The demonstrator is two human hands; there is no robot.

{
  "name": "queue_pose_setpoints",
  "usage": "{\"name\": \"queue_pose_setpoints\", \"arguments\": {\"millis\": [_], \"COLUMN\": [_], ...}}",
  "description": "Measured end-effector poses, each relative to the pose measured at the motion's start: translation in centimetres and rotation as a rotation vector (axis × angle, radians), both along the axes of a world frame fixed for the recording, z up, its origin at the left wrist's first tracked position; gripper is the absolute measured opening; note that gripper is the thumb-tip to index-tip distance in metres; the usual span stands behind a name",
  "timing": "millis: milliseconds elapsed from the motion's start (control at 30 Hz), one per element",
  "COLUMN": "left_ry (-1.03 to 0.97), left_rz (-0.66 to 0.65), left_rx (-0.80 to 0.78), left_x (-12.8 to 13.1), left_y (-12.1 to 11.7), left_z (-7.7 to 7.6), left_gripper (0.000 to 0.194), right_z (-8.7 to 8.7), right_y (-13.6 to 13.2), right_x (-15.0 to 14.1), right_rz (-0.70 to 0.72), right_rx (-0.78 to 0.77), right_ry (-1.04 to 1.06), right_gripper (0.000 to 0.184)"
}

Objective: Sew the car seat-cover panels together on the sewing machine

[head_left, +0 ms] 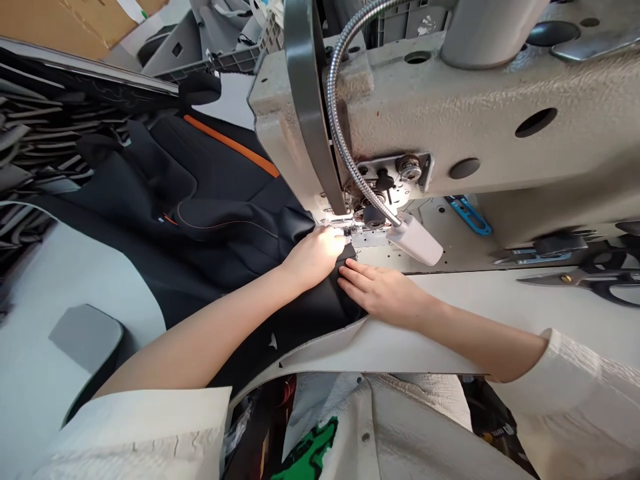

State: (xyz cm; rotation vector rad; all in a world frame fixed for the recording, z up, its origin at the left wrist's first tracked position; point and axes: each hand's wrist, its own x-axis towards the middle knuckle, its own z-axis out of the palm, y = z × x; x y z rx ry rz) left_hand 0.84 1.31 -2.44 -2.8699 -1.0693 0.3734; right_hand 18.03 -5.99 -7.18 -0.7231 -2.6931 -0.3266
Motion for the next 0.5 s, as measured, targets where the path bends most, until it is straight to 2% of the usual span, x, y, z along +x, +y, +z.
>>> {"name": "queue_pose_setpoints", "arguments": {"millis": [67,133,233,367,500], "left_ry": [0.010,0.013,0.036,0.014,-0.081], "left_rz": [0.041,0.141,0.239,0.179,0.054], "left_rx": [0.049,0.116,0.207,0.260,0.163], "left_x": [0.3,0.6,0.7,-0.3,-1.7], "left_y": [0.1,-0.2,-0.7,-0.4,0.5], "left_z": [0.2,0.6,1.1,1.0,0.7], "left_gripper": [0.024,0.023,0.024,0.028,0.029], "right_z": [0.0,0.0,0.0,0.0,-0.2], "right_y": [0.4,0.5,0.3,0.0,-0.3], "right_x": [0.2,0.2,-0.1,-0.7,-1.5], "right_rz": [-0.035,-0.047,-0.049,-0.017,0.023], "right_rx": [-0.037,-0.067,-0.055,-0.041,-0.105], "right_ry": [0.008,0.021,0.033,0.045,0.064], "right_gripper": [0.034,0.034,0.033,0.031,0.032]}}
